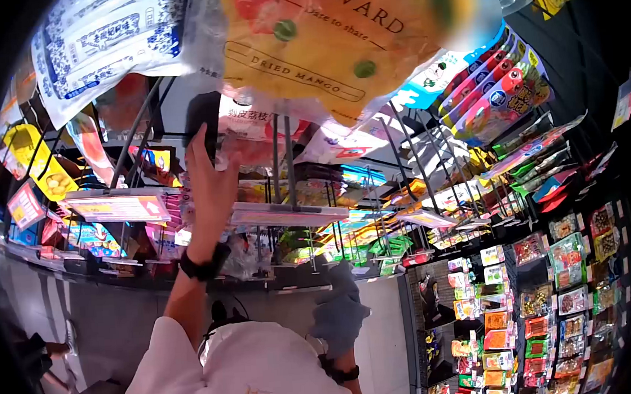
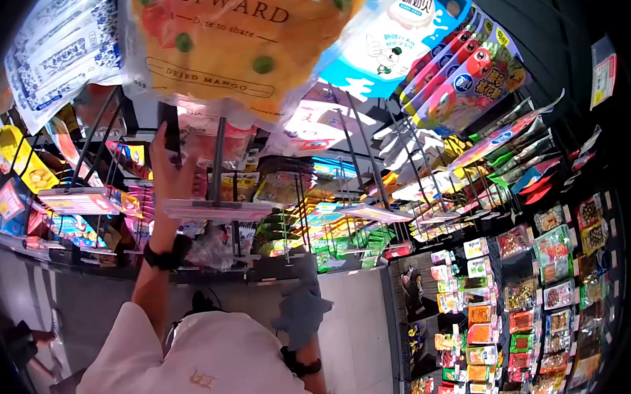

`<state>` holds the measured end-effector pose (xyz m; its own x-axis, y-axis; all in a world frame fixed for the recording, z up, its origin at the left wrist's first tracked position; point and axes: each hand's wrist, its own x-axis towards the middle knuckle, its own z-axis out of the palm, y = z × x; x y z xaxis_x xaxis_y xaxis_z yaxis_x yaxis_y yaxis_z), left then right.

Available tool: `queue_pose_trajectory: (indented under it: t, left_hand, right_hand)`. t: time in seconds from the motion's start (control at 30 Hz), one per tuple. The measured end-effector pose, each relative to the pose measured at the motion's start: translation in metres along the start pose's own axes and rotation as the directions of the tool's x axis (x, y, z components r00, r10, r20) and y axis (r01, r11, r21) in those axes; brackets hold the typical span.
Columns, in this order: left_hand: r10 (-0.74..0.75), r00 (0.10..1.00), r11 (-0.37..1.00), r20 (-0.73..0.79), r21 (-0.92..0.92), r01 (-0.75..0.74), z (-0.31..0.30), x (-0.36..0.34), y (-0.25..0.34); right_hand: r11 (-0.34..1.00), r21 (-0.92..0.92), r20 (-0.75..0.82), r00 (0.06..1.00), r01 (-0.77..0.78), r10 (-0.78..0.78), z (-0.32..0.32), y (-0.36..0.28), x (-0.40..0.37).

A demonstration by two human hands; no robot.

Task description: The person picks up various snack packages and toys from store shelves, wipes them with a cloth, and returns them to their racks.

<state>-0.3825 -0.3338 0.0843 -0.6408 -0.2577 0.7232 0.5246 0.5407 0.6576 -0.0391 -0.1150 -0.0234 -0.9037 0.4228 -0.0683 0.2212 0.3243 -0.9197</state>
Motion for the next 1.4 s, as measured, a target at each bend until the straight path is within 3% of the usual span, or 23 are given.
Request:
queue_pose_trajectory:
  t: [0.03, 0.07, 0.1, 0.17, 0.2, 0.23, 0.3, 0.33, 0.47, 0.53, 0.57, 0.63, 0.77, 0.83, 0.87, 1.03, 1.1, 1.13, 1.2, 1.23, 1.3, 1.4]
  left_hand:
    - [-0.168, 0.961, 0.958, 0.221, -0.193, 0.211, 0.008, 0.002, -0.023]
    - [-0.271, 0.848, 0.837, 0.456, -0.324, 0.441, 0.014, 0.004, -0.039]
    - [-0.274, 0.847, 0.835, 0.457, -0.324, 0.445, 0.019, 0.008, -0.049]
    - [-0.189, 0.731, 0.729, 0.655, -0.405, 0.551, 0.023, 0.007, -0.061]
    - [-0.222, 0.660, 0.655, 0.718, -0.392, 0.646, 0.018, 0.006, -0.051]
    - [-0.223, 0.655, 0.650, 0.722, -0.391, 0.652, 0.023, 0.002, -0.053]
    - [-0.065, 0.673, 0.653, 0.737, -0.479, 0.587, 0.034, 0.000, -0.053]
    - [-0.084, 0.651, 0.708, 0.755, -0.415, 0.572, 0.034, 0.002, -0.050]
    - [-0.123, 0.627, 0.625, 0.769, -0.431, 0.651, 0.028, 0.004, -0.019]
    - [-0.081, 0.735, 0.529, 0.674, -0.595, 0.605, 0.020, 0.004, 0.000]
    - [-0.079, 0.737, 0.526, 0.672, -0.599, 0.603, 0.020, 0.005, -0.001]
    - [-0.065, 0.775, 0.742, 0.629, -0.488, 0.459, 0.020, 0.001, -0.002]
    - [-0.050, 0.765, 0.766, 0.643, -0.467, 0.443, 0.020, -0.003, -0.010]
    - [0.043, 0.827, 0.764, 0.560, -0.552, 0.334, 0.015, -0.006, -0.007]
    - [0.038, 0.771, 0.696, 0.636, -0.570, 0.437, 0.007, -0.003, -0.003]
    - [0.031, 0.692, 0.576, 0.721, -0.579, 0.578, -0.018, 0.008, 0.019]
    - [-0.009, 0.625, 0.428, 0.781, -0.561, 0.708, -0.037, 0.016, 0.036]
    - [0.004, 0.628, 0.431, 0.778, -0.568, 0.701, -0.042, 0.020, 0.041]
    - [-0.005, 0.506, 0.119, 0.863, -0.502, 0.857, -0.050, 0.021, 0.050]
    - [0.009, 0.508, 0.124, 0.861, -0.505, 0.854, -0.052, 0.018, 0.053]
    - [-0.037, 0.395, -0.101, 0.918, -0.396, 0.913, -0.057, 0.009, 0.058]
    - [0.013, 0.350, -0.173, 0.937, -0.343, 0.923, -0.066, -0.013, 0.059]
  right_hand:
    - [1.000, -0.002, 0.000, 1.000, 0.003, -0.003, 0.004, -0.001, -0.001]
    - [1.000, -0.005, 0.000, 1.000, 0.005, -0.005, 0.009, -0.001, -0.003]
    - [1.000, -0.010, -0.002, 1.000, 0.007, -0.007, 0.015, -0.002, -0.004]
    - [1.000, -0.029, -0.008, 1.000, 0.007, -0.007, 0.024, -0.003, -0.010]
    - [0.999, -0.045, -0.014, 1.000, 0.011, -0.012, 0.028, -0.004, -0.011]
    - [0.999, -0.049, -0.019, 1.000, 0.011, -0.012, 0.034, -0.005, -0.013]
    - [0.998, -0.051, -0.036, 0.999, 0.020, -0.021, 0.046, -0.008, -0.013]
    - [0.998, -0.062, -0.040, 0.999, 0.031, -0.033, 0.050, -0.009, -0.012]
    - [0.995, -0.088, -0.055, 0.997, 0.048, -0.053, 0.059, -0.015, -0.010]
    - [0.994, -0.087, -0.062, 0.995, 0.071, -0.077, 0.062, -0.019, -0.005]
    - [0.992, -0.090, -0.065, 0.994, 0.085, -0.092, 0.064, -0.022, -0.003]
    - [0.987, -0.111, -0.059, 0.991, 0.114, -0.121, 0.065, -0.026, 0.004]
    - [0.979, -0.102, -0.074, 0.981, 0.174, -0.182, 0.074, -0.042, 0.027]
    - [0.976, -0.101, -0.068, 0.977, 0.193, -0.200, 0.075, -0.048, 0.034]
    - [0.976, -0.099, -0.067, 0.977, 0.195, -0.202, 0.075, -0.050, 0.035]
    - [0.980, -0.088, -0.069, 0.980, 0.179, -0.185, 0.076, -0.053, 0.024]
    - [0.982, -0.062, -0.073, 0.980, 0.179, -0.183, 0.073, -0.056, 0.026]
    - [0.982, -0.049, -0.078, 0.980, 0.180, -0.184, 0.071, -0.057, 0.027]
    - [0.984, -0.009, -0.091, 0.980, 0.180, -0.180, 0.060, -0.062, 0.030]
    - [0.985, 0.008, -0.098, 0.980, 0.173, -0.171, 0.056, -0.063, 0.030]
    - [0.986, 0.032, -0.122, 0.980, 0.162, -0.157, 0.046, -0.064, 0.027]
    - [0.985, 0.053, -0.189, 0.970, 0.164, -0.151, 0.029, -0.071, 0.024]
